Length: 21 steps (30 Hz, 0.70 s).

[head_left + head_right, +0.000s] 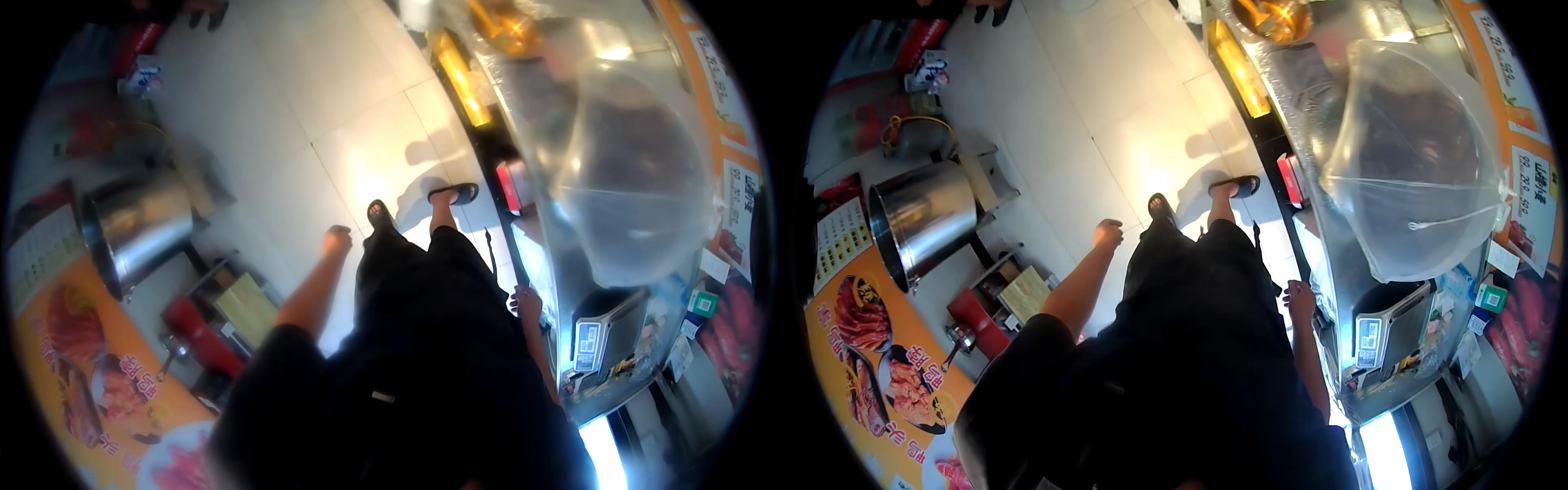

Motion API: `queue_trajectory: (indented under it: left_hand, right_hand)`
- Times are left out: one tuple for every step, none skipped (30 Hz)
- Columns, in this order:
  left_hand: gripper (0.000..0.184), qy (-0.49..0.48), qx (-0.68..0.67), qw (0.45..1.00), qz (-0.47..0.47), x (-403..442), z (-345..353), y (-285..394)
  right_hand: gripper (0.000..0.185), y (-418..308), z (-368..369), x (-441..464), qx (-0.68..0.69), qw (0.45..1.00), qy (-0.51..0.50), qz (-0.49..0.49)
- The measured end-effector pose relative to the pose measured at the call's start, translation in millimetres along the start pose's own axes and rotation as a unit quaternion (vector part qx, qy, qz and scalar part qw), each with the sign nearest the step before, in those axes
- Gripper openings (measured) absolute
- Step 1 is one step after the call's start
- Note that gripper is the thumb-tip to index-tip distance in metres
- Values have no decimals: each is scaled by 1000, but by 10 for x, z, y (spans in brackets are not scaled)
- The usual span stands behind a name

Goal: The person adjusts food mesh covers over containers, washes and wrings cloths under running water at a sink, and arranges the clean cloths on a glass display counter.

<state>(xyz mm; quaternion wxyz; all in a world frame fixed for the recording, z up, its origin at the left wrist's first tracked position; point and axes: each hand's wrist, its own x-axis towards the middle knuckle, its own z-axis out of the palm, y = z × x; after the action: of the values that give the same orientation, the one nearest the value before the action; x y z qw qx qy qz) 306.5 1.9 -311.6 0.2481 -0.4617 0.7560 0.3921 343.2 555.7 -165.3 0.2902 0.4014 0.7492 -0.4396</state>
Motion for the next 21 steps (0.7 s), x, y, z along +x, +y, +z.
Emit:
queue_trajectory:
  left_hand:
    - [22,-2,13,998,65,88,83,-76]
    - [25,-27,-29,997,64,181,172,-146]
    - [29,-55,-72,994,61,218,207,-140]
    - [27,-66,-124,988,59,170,296,-156]
    - [23,-56,-38,984,166,407,497,-542]
    - [22,-63,-67,988,128,333,505,-498]
    - [22,-76,-90,989,84,161,428,-489]
    - [21,-73,-69,991,90,45,385,-570]
    - [21,-70,-46,991,100,8,390,-664]
    - [22,-57,-16,991,123,21,458,-874]
    - [23,-45,11,987,155,-74,557,-1066]
    - [30,-53,47,983,171,-112,530,-1204]
    - [38,-58,82,977,188,-170,515,-1332]
    - [48,-49,100,979,170,-229,606,-1577]
    - [59,-38,118,981,152,-259,735,-1793]
    - [64,-22,107,987,119,-283,822,-1902]
    - [70,-6,97,992,86,-263,902,-1898]
    - [71,-9,118,992,53,-149,1082,-1671]
    - [72,-9,142,990,15,-74,1119,-1451]
    - [70,6,149,988,34,-19,1155,-1383]
    - [69,7,156,987,22,35,1159,-1280]
  right_hand:
    - [28,57,88,84,0,1000,-1,16]
    - [27,121,200,180,14,1000,-6,12]
    - [26,191,306,260,26,1000,-9,9]
    - [26,134,335,280,-12,1000,-16,16]
    - [26,41,491,356,-15,999,-49,-13]
    - [26,-180,717,488,-100,994,-52,-14]
    - [26,-408,1015,546,-185,981,-56,-5]
    - [24,-577,1271,620,-220,972,-71,-46]
    - [22,-754,1526,837,-251,960,-86,-88]
    - [23,-796,1749,1201,-274,951,-74,-123]
    - [23,-830,1799,1489,-296,940,-53,-161]
    - [24,-1320,2081,1534,-263,952,-41,-149]
    - [21,-1684,2293,1687,-197,973,-44,-108]
    - [23,-1844,2447,2023,-110,988,-29,-101]
    - [22,-2103,2526,2345,-87,992,-32,-85]
    - [26,-2305,2620,2701,3,995,-11,-102]
    - [30,-2582,2715,2996,40,988,78,-130]
    - [35,-2732,2480,3521,122,980,56,-144]
    - [40,-2848,2255,4099,205,968,3,-148]
    - [50,-3160,2337,4314,200,962,153,-103]
    - [59,-3544,2437,4259,185,953,229,-75]
